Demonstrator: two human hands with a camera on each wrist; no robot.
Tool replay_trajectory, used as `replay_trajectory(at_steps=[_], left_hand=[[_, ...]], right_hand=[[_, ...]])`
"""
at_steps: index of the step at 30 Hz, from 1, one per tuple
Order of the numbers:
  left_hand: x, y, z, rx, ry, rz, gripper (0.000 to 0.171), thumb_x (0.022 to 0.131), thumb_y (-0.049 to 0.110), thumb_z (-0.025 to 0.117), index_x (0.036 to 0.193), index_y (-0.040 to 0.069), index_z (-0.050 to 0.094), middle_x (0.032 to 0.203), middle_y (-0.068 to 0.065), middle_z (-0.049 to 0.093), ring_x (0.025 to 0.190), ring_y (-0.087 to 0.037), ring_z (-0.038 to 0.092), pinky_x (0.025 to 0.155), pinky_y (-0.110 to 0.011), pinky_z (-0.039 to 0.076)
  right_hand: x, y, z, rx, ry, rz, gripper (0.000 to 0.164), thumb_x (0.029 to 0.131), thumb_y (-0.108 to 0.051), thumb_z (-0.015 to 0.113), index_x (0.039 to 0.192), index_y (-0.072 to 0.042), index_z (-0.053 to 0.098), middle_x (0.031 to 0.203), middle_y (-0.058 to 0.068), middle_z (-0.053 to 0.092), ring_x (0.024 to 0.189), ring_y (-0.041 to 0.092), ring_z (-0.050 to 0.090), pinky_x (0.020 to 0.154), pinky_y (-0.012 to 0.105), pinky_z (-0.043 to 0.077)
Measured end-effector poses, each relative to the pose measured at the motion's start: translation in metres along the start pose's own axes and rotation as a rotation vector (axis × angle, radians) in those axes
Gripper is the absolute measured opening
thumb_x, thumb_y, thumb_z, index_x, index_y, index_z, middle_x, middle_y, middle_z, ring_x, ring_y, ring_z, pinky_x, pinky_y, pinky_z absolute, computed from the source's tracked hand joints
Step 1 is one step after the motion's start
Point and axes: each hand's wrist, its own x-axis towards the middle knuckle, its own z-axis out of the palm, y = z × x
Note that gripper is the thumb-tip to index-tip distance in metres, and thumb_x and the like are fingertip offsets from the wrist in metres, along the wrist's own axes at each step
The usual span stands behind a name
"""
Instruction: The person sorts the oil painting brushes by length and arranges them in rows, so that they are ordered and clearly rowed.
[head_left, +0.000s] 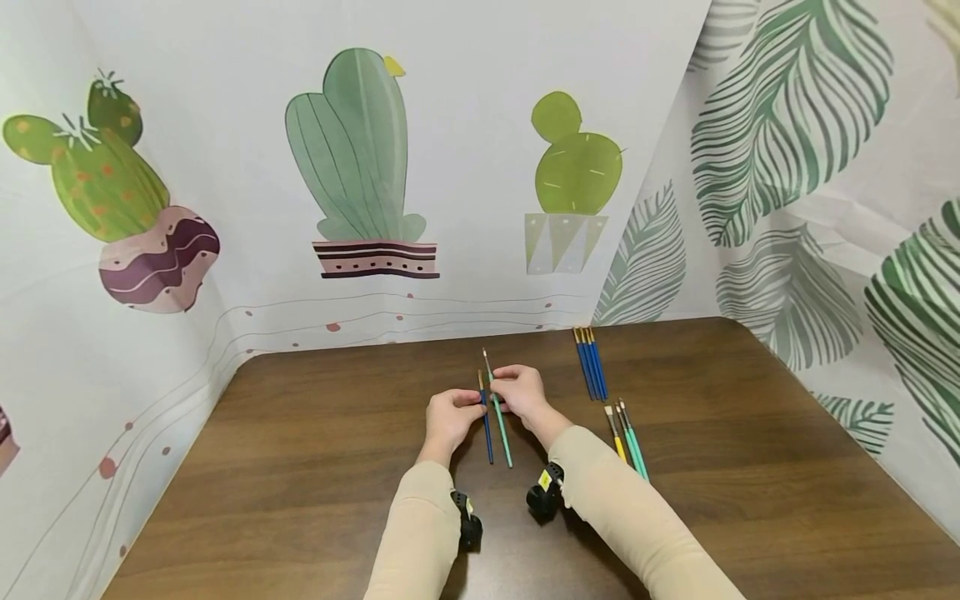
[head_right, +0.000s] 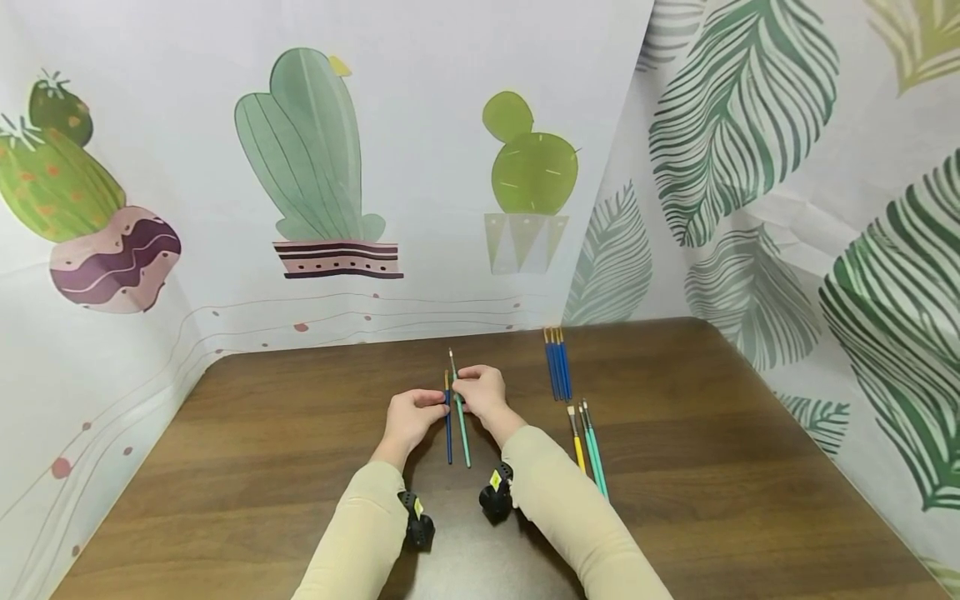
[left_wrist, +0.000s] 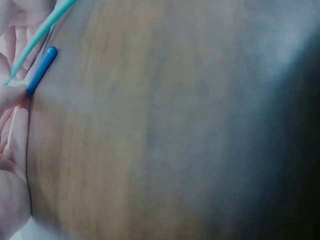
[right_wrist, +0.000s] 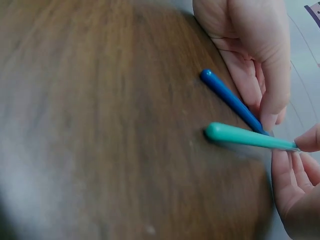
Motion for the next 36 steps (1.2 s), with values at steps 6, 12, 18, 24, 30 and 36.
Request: replay_trajectory(at_steps=[6, 12, 18, 24, 30, 36], left_hand=[[-0.001, 0.000, 0.000, 0.002, 0.001, -0.002, 0.021, 0.075, 0.003, 0.074, 0.096, -0.002, 0.072, 0.095, -0.015, 0.073, 0.089, -0.024, 0.070, 0.079, -0.033, 0.055], [-0.001, 0.001, -0.001, 0.003, 0.004, -0.008, 0.021, 0.074, 0.003, 0.075, 0.095, -0.001, 0.073, 0.093, -0.014, 0.073, 0.087, -0.022, 0.070, 0.077, -0.030, 0.055], [-0.001, 0.001, 0.000, 0.008, 0.012, -0.010, 0.021, 0.074, 0.004, 0.075, 0.094, 0.000, 0.073, 0.091, -0.014, 0.073, 0.085, -0.021, 0.070, 0.075, -0.027, 0.054], [-0.001, 0.000, 0.000, 0.006, 0.014, -0.009, 0.020, 0.073, 0.003, 0.075, 0.093, 0.000, 0.073, 0.091, -0.014, 0.073, 0.085, -0.020, 0.070, 0.074, -0.026, 0.054], [0.000, -0.001, 0.000, 0.009, 0.012, -0.009, 0.020, 0.073, 0.004, 0.075, 0.093, 0.000, 0.073, 0.091, -0.013, 0.073, 0.085, -0.020, 0.070, 0.076, -0.027, 0.054], [0.000, -0.001, 0.000, 0.031, 0.019, -0.007, 0.020, 0.073, 0.005, 0.076, 0.093, 0.001, 0.074, 0.090, -0.012, 0.074, 0.085, -0.019, 0.069, 0.077, -0.028, 0.053]], right_hand=[[0.000, 0.000, -0.007, 0.011, 0.000, -0.001, 0.031, 0.081, -0.001, 0.059, 0.111, 0.001, 0.064, 0.102, 0.022, 0.069, 0.063, 0.011, 0.064, 0.050, 0.021, 0.050], [-0.001, 0.002, -0.016, 0.013, -0.005, -0.001, 0.032, 0.081, -0.001, 0.058, 0.113, 0.001, 0.063, 0.103, 0.023, 0.068, 0.064, 0.012, 0.065, 0.051, 0.021, 0.050], [-0.001, 0.004, -0.024, 0.017, -0.005, 0.001, 0.033, 0.082, -0.001, 0.059, 0.115, 0.001, 0.062, 0.104, 0.024, 0.067, 0.065, 0.012, 0.065, 0.052, 0.022, 0.051], [-0.001, 0.004, -0.033, 0.012, -0.004, 0.009, 0.032, 0.084, -0.003, 0.059, 0.116, 0.000, 0.061, 0.106, 0.023, 0.066, 0.067, 0.011, 0.066, 0.053, 0.022, 0.052], [-0.001, 0.006, -0.041, 0.015, -0.006, -0.006, 0.034, 0.083, -0.001, 0.058, 0.117, 0.003, 0.060, 0.107, 0.025, 0.066, 0.067, 0.012, 0.065, 0.053, 0.021, 0.051], [-0.002, 0.005, -0.048, 0.019, -0.001, 0.002, 0.035, 0.083, -0.001, 0.058, 0.118, 0.003, 0.060, 0.107, 0.025, 0.065, 0.068, 0.013, 0.066, 0.054, 0.021, 0.052]])
